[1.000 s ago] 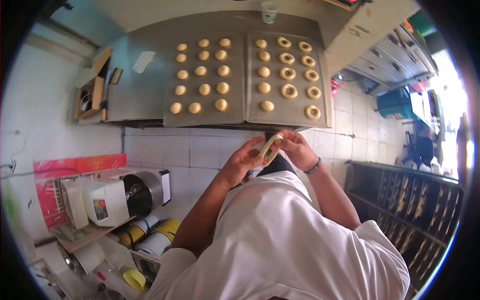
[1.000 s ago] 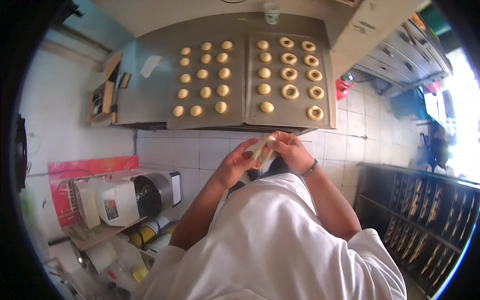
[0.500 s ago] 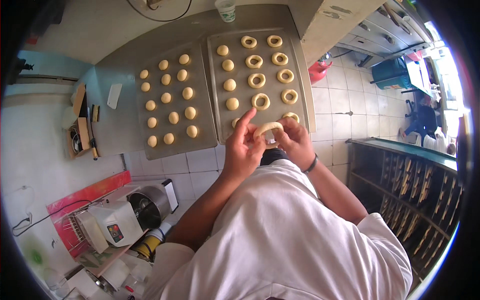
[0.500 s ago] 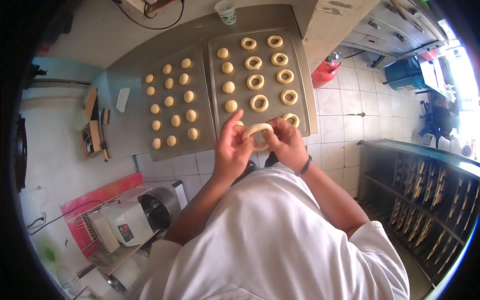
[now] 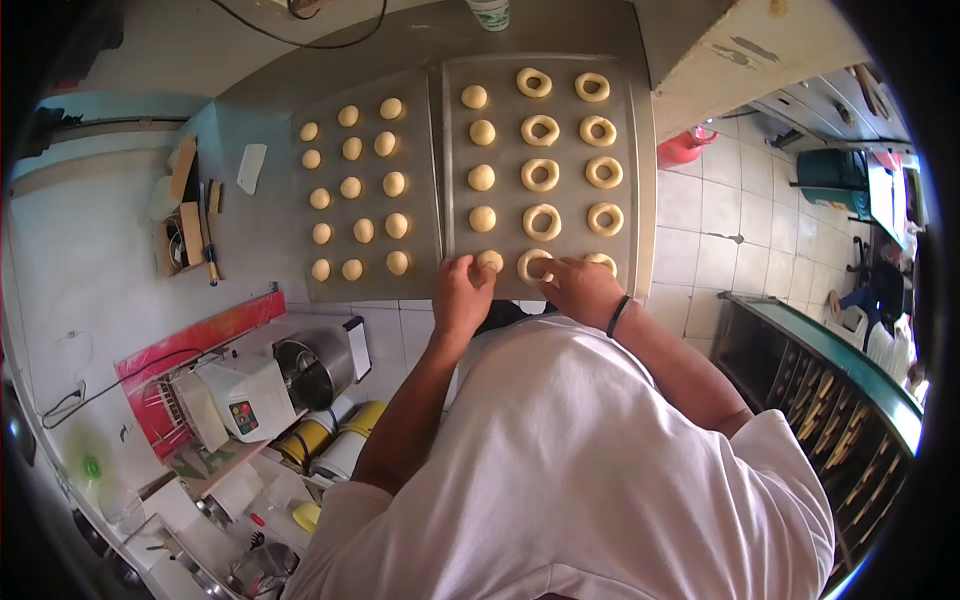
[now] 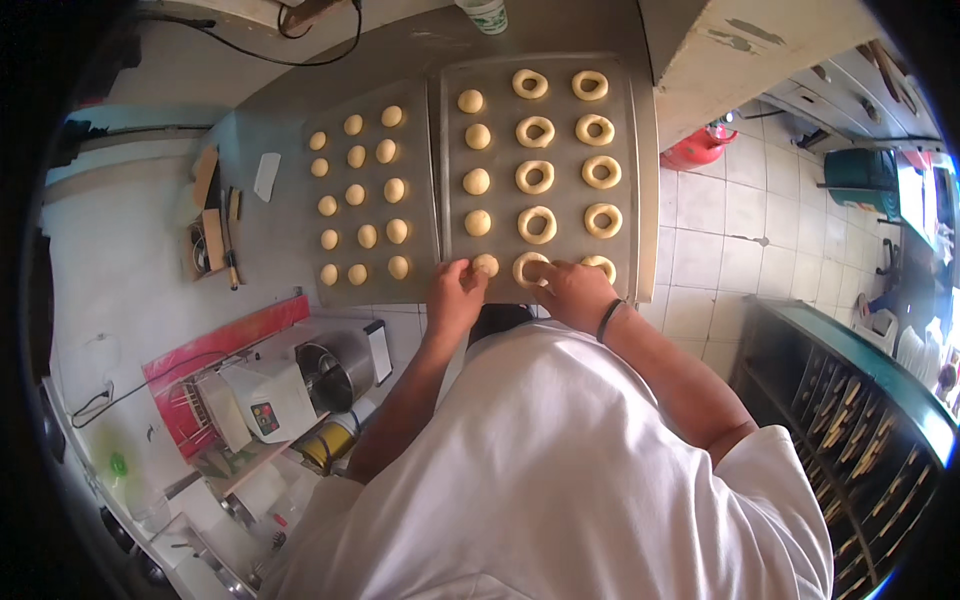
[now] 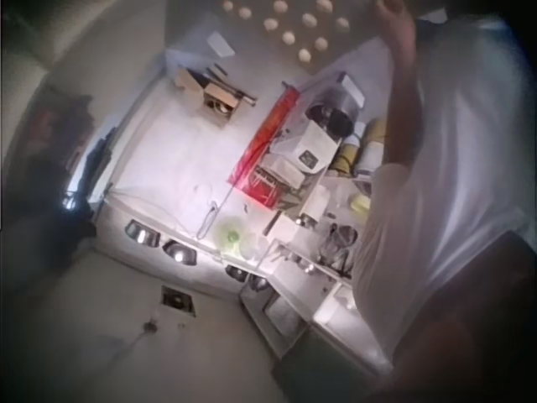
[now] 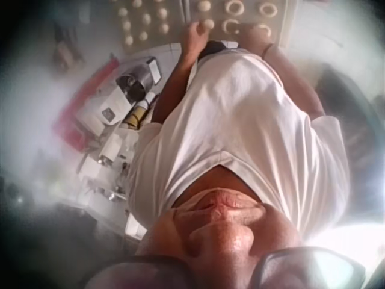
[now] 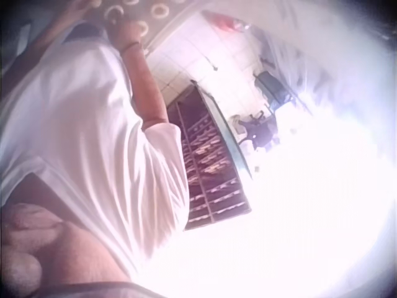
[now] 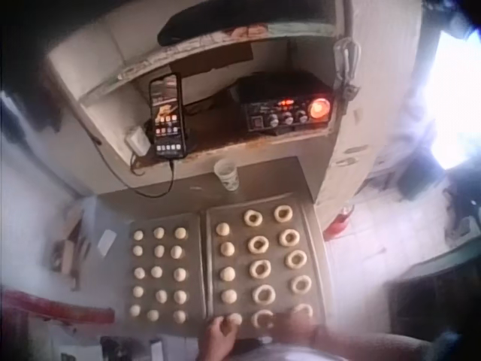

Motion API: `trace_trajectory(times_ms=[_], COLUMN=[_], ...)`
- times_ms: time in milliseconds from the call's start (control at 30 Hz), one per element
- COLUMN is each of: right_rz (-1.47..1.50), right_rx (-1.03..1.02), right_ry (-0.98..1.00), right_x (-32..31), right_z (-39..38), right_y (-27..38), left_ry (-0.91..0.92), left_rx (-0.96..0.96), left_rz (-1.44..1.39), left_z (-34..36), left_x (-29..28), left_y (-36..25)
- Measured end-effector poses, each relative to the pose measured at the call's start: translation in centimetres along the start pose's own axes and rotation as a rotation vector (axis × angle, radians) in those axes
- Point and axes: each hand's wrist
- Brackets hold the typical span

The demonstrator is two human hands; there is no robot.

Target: The person shapes dough into rings and places them on baking trays, moves the trays into a proofer, washes a dish and a cloth in a sink, and then handles a cardboard box.

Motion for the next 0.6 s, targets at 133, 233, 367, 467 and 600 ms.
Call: trace_trajectory(times_ms=[133,233,367,467,600], right_rz=[0.131,0.391,0.795,0.832,1.009], right_rx=[0.021,0.057,0.056,-0.001,0.071], right_ry=[0.030,-0.144,-0.259,-0.249,-0.234], right_x=[-1.2,-0.6,-0.6,0.1,1.4], right_z=[1.5,1.7,1.4,1.0,-0.2], right_y=[1.0,1.1,3.7,4.7,8.3], left_ry=[0.092,0.467,0.482,0.493,0.508], left_rx=[0.040,-0.233,-0.072,-0.049,0.038], left_rz=[0.000,-0.457,-0.802,-0.835,-0.835], left_z=[1.5,1.5,-0.2,-1.3,-3.2], left_x=[1.2,-2.1,-3.6,-4.9,-7.4], left_y=[0.5,-3.0,-4.0,-4.0,-2.3])
Point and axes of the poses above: each hand's wrist, its own z-axis towards the middle knuckle, its own x-axis out of the palm, y = z × x, and after that the axes turned 9 degrees about -x, right-handed
